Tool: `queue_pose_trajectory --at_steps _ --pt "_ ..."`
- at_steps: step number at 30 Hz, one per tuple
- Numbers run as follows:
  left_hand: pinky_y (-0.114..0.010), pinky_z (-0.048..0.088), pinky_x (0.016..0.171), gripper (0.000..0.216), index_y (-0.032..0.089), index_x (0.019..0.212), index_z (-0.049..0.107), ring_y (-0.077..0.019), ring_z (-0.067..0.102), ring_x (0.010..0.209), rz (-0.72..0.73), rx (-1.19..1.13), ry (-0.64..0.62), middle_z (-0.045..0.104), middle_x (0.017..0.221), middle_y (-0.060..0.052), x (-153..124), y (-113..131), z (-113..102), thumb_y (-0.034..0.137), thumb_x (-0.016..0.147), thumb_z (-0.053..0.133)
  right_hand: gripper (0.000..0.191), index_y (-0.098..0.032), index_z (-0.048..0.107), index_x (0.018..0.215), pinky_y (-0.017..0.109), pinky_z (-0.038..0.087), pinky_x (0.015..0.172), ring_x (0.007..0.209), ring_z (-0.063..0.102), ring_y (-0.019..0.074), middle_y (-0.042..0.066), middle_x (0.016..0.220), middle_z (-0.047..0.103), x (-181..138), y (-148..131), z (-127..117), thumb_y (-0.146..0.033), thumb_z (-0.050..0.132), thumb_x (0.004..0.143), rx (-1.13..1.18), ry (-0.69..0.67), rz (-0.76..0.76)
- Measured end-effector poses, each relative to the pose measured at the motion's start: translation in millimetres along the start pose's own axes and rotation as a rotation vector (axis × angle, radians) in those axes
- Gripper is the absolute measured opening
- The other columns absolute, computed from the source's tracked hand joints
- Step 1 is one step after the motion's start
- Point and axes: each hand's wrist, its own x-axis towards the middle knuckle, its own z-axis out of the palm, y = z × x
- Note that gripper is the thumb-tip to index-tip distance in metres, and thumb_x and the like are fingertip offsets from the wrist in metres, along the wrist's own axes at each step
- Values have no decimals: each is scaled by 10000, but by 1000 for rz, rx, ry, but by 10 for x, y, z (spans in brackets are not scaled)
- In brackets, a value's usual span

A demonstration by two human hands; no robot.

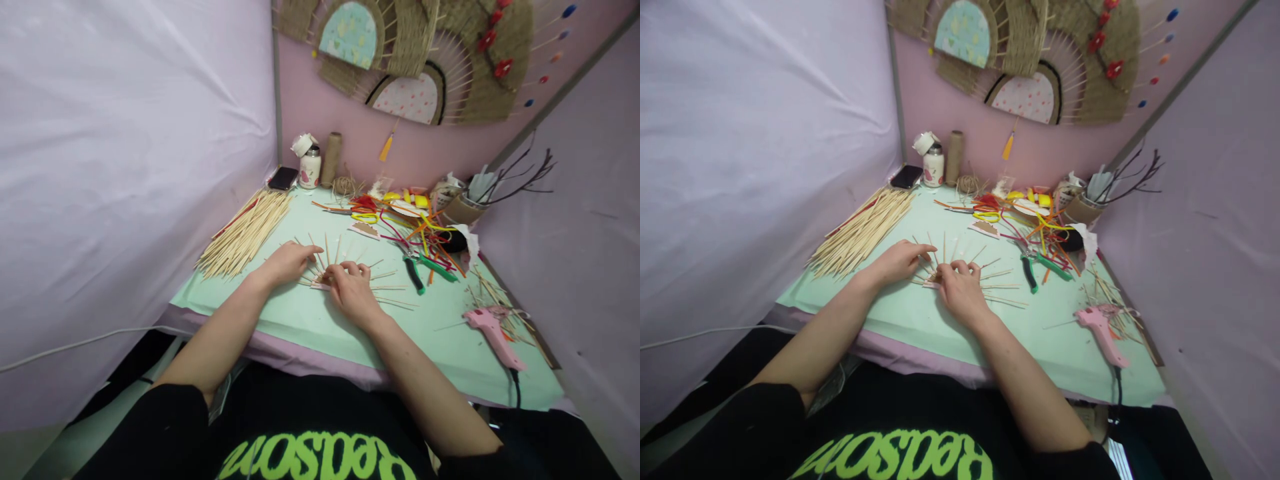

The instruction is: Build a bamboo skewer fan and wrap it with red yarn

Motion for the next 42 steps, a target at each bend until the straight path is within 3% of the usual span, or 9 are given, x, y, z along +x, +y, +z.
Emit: queue_pose_trajectory --at_steps 42 --pt "-293 500 912 479 194 1191 671 -175 702 974 3 7 -17 770 1026 -23 13 -6 7 47 789 457 295 -195 537 1144 460 236 977 1134 492 268 85 1128 728 19 -15 11 -126 438 875 65 -41 56"
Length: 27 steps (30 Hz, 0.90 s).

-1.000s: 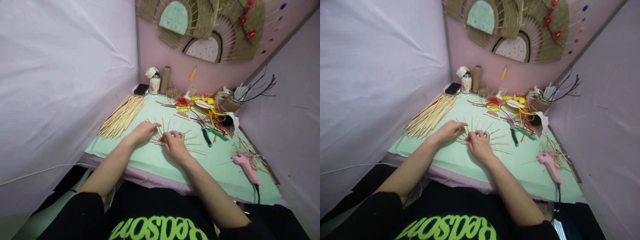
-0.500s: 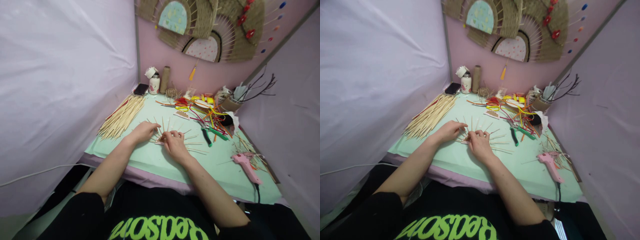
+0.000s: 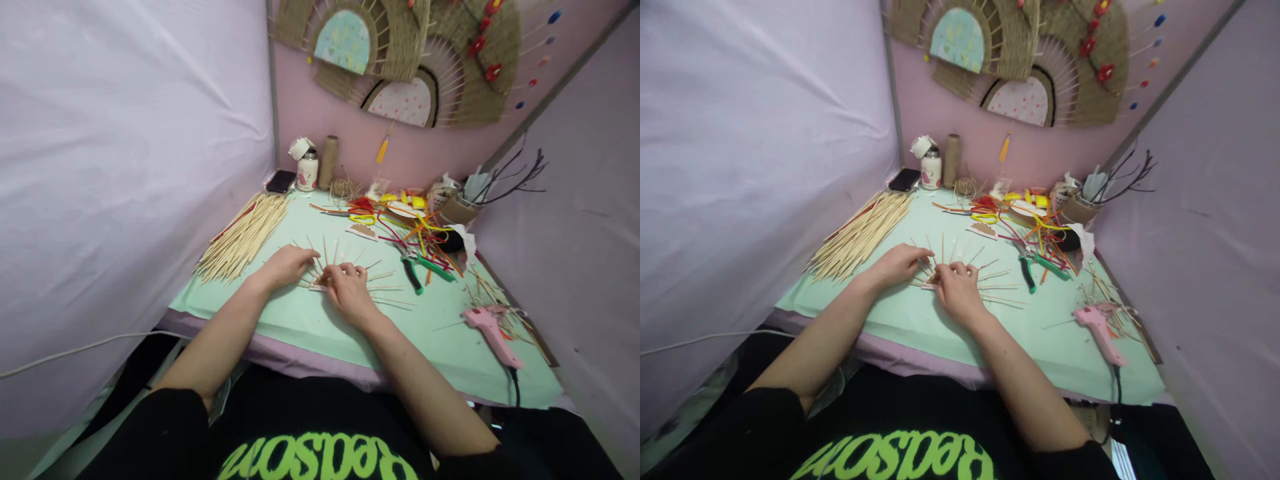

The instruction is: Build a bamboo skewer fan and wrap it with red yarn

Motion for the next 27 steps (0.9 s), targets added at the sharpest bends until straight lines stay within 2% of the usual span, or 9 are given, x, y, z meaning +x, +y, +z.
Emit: queue_pose_trajectory --at_steps 27 --pt "-286 497 892 476 192 1183 675 -178 700 976 1 1 0 769 1029 -22 -9 5 -10 47 785 458 283 -199 532 1137 458 242 963 1122 497 264 73 1119 730 -2 8 16 -126 435 881 -4 10 -5"
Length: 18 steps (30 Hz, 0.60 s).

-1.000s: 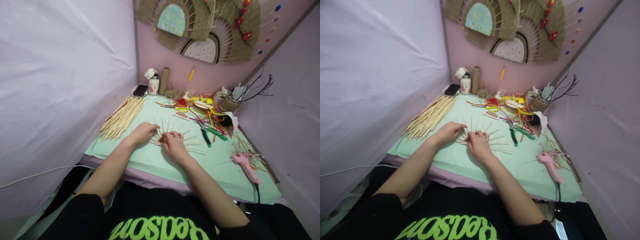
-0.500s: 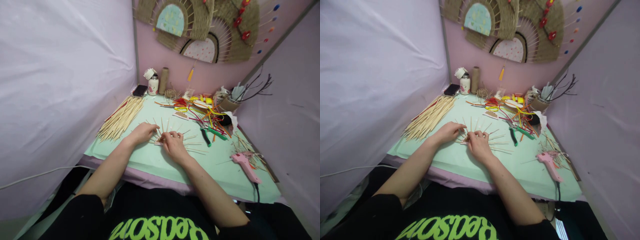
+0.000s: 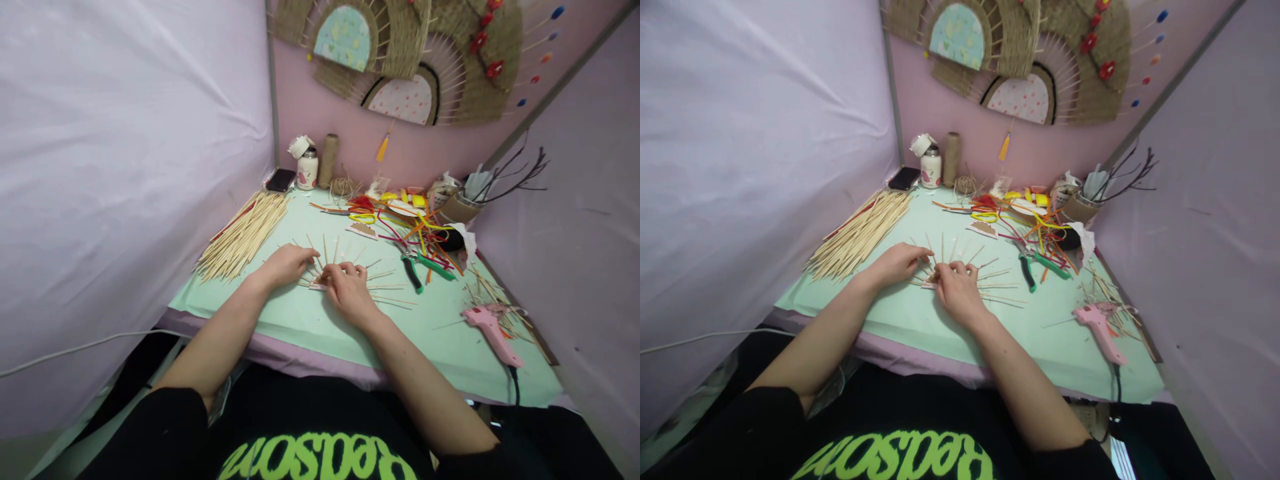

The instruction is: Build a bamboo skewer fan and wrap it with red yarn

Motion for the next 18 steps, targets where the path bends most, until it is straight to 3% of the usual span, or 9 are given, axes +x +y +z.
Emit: queue_pose_trajectory --at_steps 14,18 --pt "-308 499 873 447 185 1155 693 -199 692 972 15 9 2 761 1030 -46 -1 -7 10 48 794 468 333 -188 521 1182 444 249 974 1111 479 266 68 1120 725 10 -33 -1 -121 437 868 24 -24 19" --pt "-324 482 926 424 178 1100 711 -197 648 1024 93 8 31 741 1054 -72 10 -18 29 16 789 473 341 -185 517 1193 437 261 966 1101 489 260 77 1109 726 12 -46 -5 -120 442 867 7 -25 20"
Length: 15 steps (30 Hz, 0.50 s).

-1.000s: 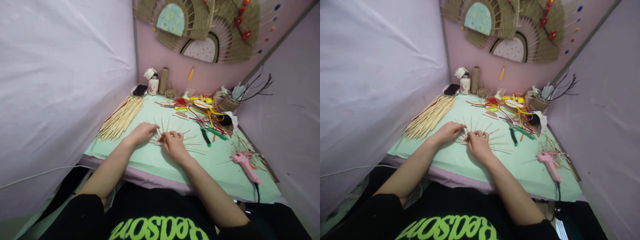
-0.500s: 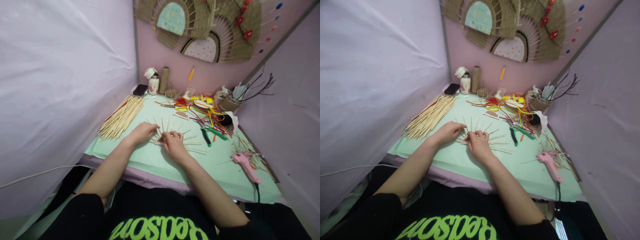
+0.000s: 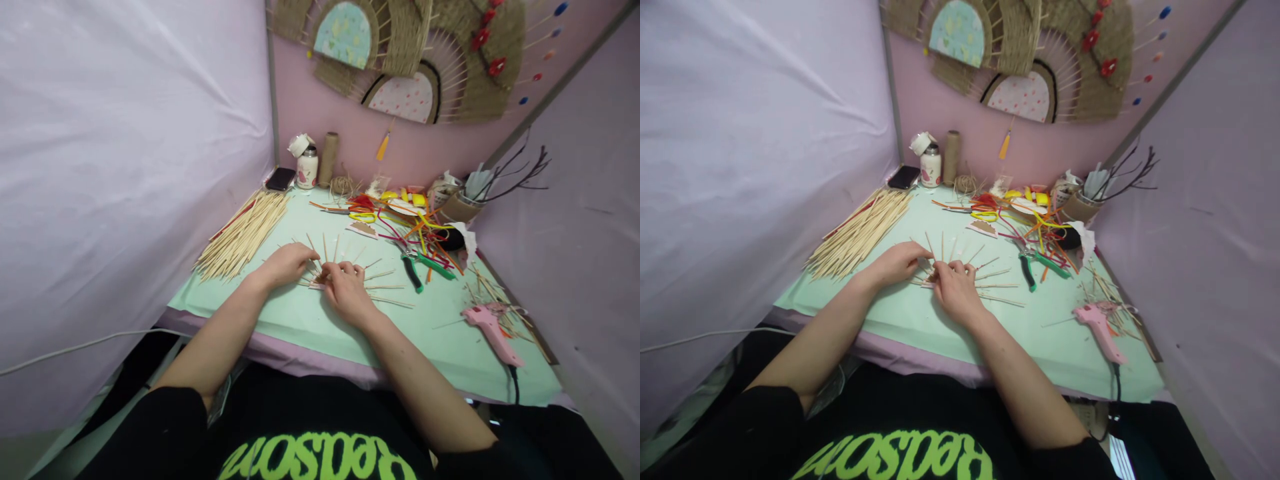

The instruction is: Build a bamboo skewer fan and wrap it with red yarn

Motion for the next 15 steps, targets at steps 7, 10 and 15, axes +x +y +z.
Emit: queue_pose_trajectory --at_steps 7,10,15 --pt "-347 461 924 283 164 1004 717 -194 592 988 104 -42 10 713 1029 -83 48 21 15 63 866 491 341 -187 508 1212 450 259 961 1095 491 268 83 1099 728 -3 12 17 -139 438 881 1 17 -6" --pt "-337 455 912 280 168 965 719 -195 578 966 111 -42 -2 708 987 -70 47 26 31 43 848 497 340 -190 511 1205 451 255 960 1088 491 269 82 1091 728 -6 22 22 -139 440 877 20 28 -8" --pt "-328 450 918 411 163 957 723 -197 560 984 127 -39 8 689 993 -69 33 15 61 -54 746 445 345 -201 513 1191 447 249 968 1102 490 262 71 1097 721 -15 27 15 -125 444 862 36 33 -16"
